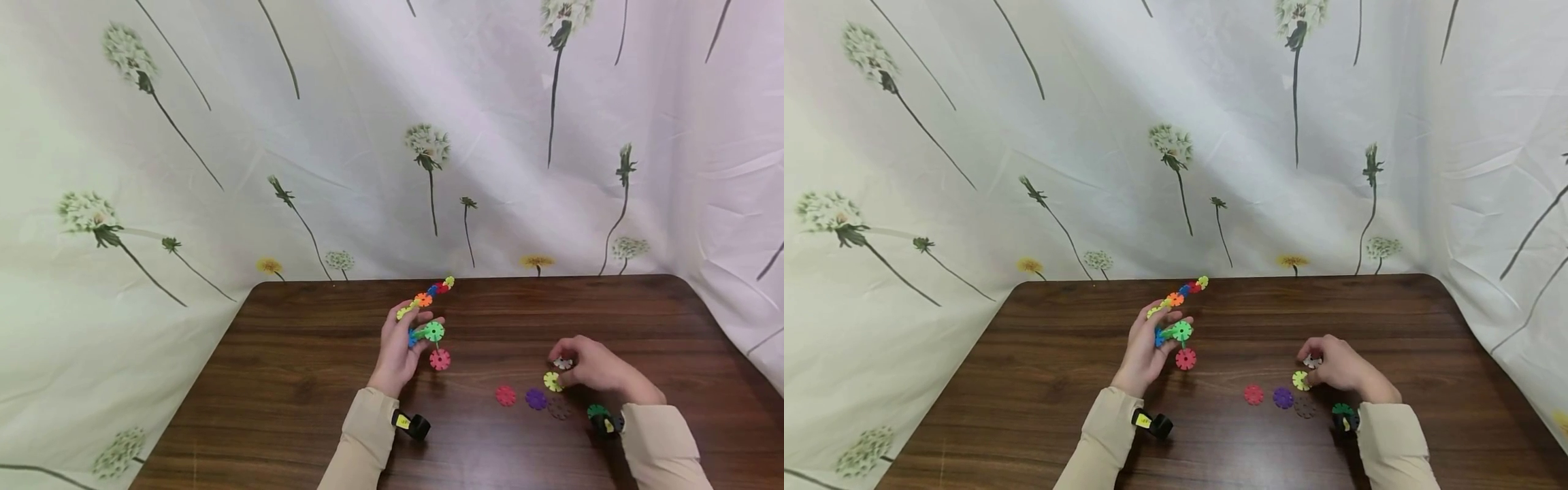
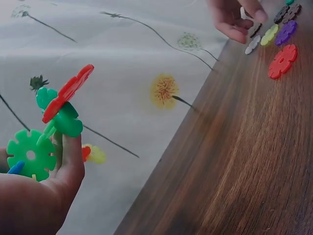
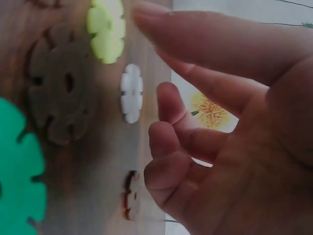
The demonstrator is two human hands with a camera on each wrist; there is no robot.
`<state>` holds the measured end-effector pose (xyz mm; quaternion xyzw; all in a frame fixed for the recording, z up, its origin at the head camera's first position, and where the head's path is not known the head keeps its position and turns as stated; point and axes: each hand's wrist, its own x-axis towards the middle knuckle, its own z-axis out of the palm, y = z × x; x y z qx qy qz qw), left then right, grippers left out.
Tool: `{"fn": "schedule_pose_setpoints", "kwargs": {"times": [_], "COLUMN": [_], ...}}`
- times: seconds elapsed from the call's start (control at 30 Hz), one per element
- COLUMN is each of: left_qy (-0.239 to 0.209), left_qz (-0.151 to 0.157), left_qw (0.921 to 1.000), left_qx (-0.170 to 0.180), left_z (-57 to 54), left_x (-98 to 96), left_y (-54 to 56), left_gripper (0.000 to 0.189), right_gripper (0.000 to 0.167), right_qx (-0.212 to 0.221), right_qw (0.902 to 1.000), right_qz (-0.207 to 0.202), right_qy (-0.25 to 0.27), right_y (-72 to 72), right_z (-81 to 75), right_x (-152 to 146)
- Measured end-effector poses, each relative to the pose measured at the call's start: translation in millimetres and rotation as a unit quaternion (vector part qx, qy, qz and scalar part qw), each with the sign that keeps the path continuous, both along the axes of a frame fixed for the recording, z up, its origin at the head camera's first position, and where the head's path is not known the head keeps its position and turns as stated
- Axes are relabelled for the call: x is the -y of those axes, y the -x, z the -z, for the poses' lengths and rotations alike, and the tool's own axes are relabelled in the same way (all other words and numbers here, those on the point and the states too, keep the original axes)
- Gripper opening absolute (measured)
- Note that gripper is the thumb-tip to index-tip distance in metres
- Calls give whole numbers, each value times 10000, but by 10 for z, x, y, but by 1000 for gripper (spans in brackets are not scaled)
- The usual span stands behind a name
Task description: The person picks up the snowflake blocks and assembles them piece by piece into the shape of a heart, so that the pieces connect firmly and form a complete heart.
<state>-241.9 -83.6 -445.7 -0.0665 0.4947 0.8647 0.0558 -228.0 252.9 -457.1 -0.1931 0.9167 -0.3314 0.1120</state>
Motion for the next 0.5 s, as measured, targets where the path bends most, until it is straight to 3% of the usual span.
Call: {"fn": "schedule_pose_setpoints", "kwargs": {"times": [0.23,0.5], "left_qy": [-53,200], "left_qz": [51,223], "left_qw": [10000,9995], "left_qx": [-15,125], "left_z": [8,68], "left_x": [1,-13], "left_y": [-9,-7], "left_gripper": [42,39], "right_gripper": [32,25], "right_qx": [-46,233], "right_qw": [9998,9995], "right_qz": [-75,96], "right_qy": [-189,-211], "right_y": [-23,-11], "right_z": [53,50], "right_x": [36,66]}}
